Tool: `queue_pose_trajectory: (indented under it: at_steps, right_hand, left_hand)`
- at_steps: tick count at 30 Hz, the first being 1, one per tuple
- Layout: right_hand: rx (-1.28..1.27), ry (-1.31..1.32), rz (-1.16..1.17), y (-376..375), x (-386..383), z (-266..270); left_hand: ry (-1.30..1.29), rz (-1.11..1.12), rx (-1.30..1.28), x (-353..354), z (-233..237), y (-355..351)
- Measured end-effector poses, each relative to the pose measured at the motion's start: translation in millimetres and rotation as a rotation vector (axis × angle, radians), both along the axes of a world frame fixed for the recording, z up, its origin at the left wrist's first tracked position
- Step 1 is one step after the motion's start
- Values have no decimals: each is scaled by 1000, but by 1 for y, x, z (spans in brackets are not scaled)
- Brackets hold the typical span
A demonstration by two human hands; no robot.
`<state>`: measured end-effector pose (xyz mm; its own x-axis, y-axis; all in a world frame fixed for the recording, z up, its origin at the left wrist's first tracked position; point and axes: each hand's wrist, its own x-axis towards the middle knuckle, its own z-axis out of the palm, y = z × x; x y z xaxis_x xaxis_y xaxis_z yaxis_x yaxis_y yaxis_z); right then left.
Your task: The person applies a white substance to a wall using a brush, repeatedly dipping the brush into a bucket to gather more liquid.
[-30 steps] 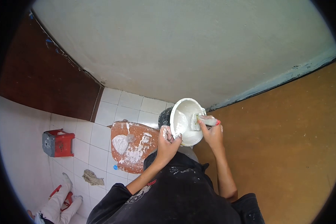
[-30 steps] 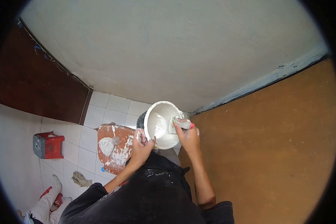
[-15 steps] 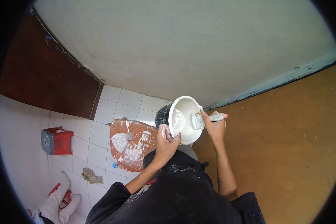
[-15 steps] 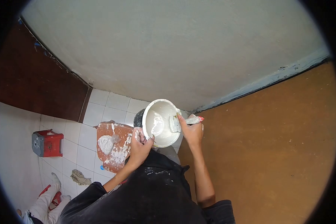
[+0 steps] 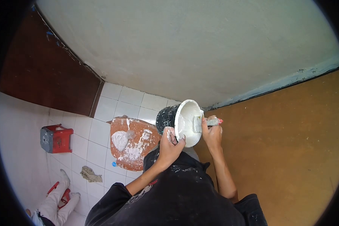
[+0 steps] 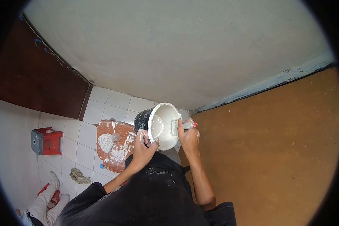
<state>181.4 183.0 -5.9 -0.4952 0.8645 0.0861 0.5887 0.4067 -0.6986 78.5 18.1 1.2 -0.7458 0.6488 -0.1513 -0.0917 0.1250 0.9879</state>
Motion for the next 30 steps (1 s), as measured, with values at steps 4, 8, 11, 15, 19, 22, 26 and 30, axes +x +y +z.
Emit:
queue_pose_trajectory:
  at_steps: [4,8,11,15,19,22,26,30]
  right_hand:
    - [54,24,15,0,3,-6]
    - [115,42,-12,-1,6,-8]
    - [86,137,-70,-2,9,-10]
    - [117,305,-170,1,15,-18]
    - [44,524,-294,-1,15,-22]
    - [-3,601,-355,0,19,-17]
    - [-53,557,-348,11,34,-11]
    - [-248,591,-217,11,34,18]
  left_hand:
    - [-73,49,69,1,3,4]
    - [-266,81,120,5,-7,4]
    - [-306,89,138,6,-17,3]
    - [-463,103,184,5,-4,5]
    - [-495,76,177,3,3,5]
    - [-495,71,193,3,6,4]
    - [-433,56,192,3,4,4]
    - [-374,53,187,3,-3,8]
